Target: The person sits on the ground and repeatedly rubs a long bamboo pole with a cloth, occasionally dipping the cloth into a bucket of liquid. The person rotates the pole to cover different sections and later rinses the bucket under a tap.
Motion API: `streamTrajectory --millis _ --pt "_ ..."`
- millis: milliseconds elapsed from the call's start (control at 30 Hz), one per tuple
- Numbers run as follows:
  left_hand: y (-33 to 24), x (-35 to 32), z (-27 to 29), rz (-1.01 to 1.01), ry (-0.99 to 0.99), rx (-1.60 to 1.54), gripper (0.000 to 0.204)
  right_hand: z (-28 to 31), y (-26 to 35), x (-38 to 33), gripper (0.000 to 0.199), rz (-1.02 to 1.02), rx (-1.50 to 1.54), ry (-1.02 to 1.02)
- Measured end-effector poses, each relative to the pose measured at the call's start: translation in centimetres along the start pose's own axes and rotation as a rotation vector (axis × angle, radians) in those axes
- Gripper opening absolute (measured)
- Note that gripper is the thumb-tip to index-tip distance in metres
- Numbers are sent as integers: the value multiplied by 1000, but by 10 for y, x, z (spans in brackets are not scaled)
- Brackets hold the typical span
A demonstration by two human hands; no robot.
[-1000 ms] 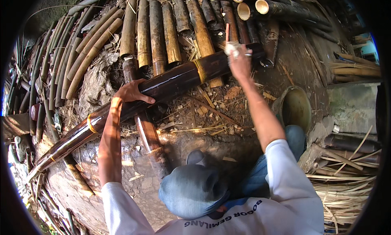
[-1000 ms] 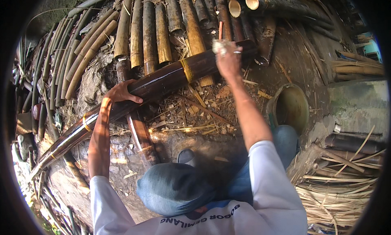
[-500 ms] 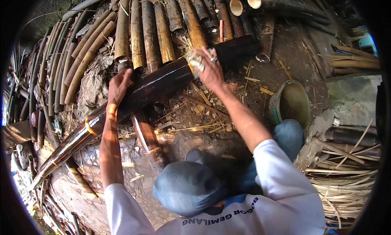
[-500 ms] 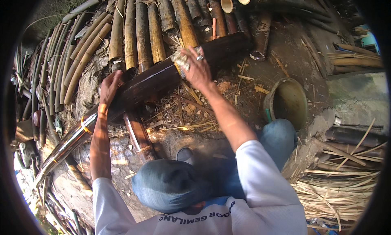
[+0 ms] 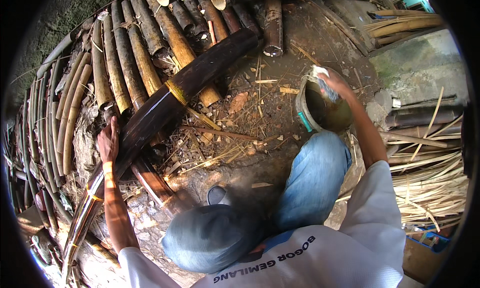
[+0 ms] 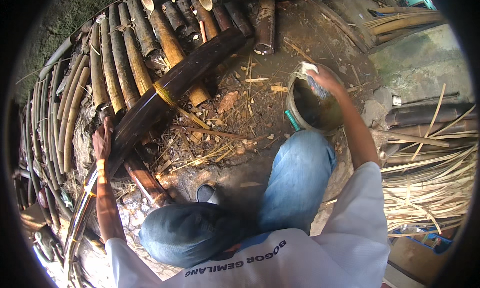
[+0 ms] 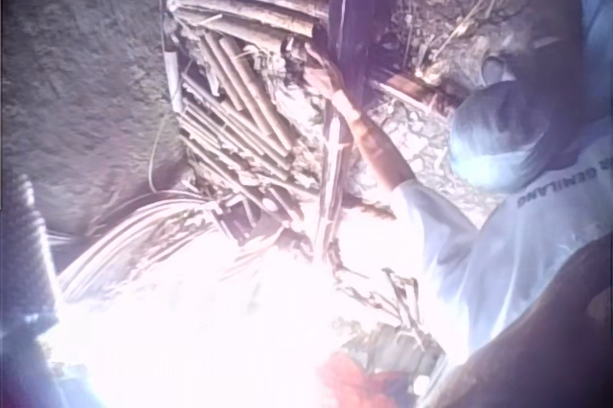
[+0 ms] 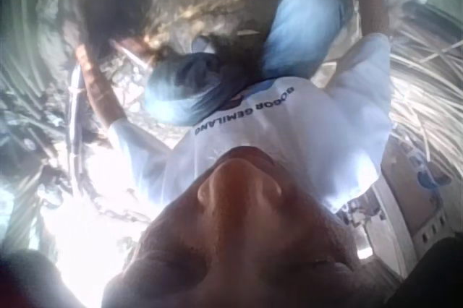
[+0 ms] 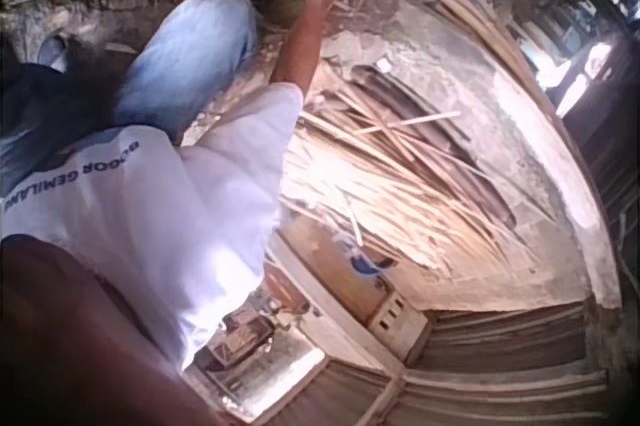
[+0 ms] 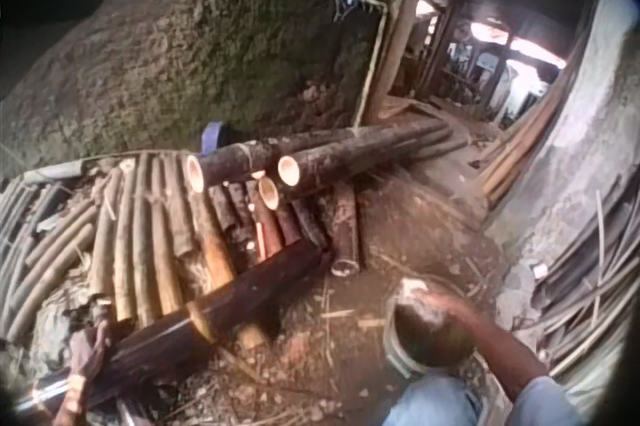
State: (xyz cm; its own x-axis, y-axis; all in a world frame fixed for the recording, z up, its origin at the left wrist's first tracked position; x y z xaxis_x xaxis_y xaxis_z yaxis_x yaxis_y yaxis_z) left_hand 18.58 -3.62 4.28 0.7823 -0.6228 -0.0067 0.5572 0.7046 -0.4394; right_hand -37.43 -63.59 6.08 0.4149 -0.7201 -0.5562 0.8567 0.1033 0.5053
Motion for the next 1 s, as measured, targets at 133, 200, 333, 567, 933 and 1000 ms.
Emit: streamTrajectory --millis 133,200,333,567,933,1000 --pt "5 -4 -2 14 -75 30 70 -65 -91 36 36 -171 68 -301" --pt "6 -4 -3 33 -59 37 71 -94 -109 46 35 -27 33 -426" --pt "7 -4 -4 15 -11 97 69 -129 -129 50 50 167 -317 -417" --pt "1 -6 -4 87 -90 124 68 -122 -170 44 23 221 -395 -182" --pt "6 -2 5 176 -89 -286 71 -27 74 -63 41 447 577 -47" --pt "5 -8 9 220 -156 -536 70 -56 163 -61 49 611 467 93"
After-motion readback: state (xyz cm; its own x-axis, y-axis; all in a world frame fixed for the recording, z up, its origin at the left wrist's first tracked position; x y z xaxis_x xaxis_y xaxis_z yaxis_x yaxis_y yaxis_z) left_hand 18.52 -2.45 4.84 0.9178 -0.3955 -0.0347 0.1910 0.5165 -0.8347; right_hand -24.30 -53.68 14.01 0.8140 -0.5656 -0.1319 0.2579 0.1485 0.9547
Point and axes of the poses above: each hand's wrist, its own x-axis towards the middle knuckle, its own z-axis out of the back of the hand, y = z × x, the point moved 1 cm from there along x, towards the middle knuckle, and after that the axes turned 5 degrees about -z, right-handed, at the moved point
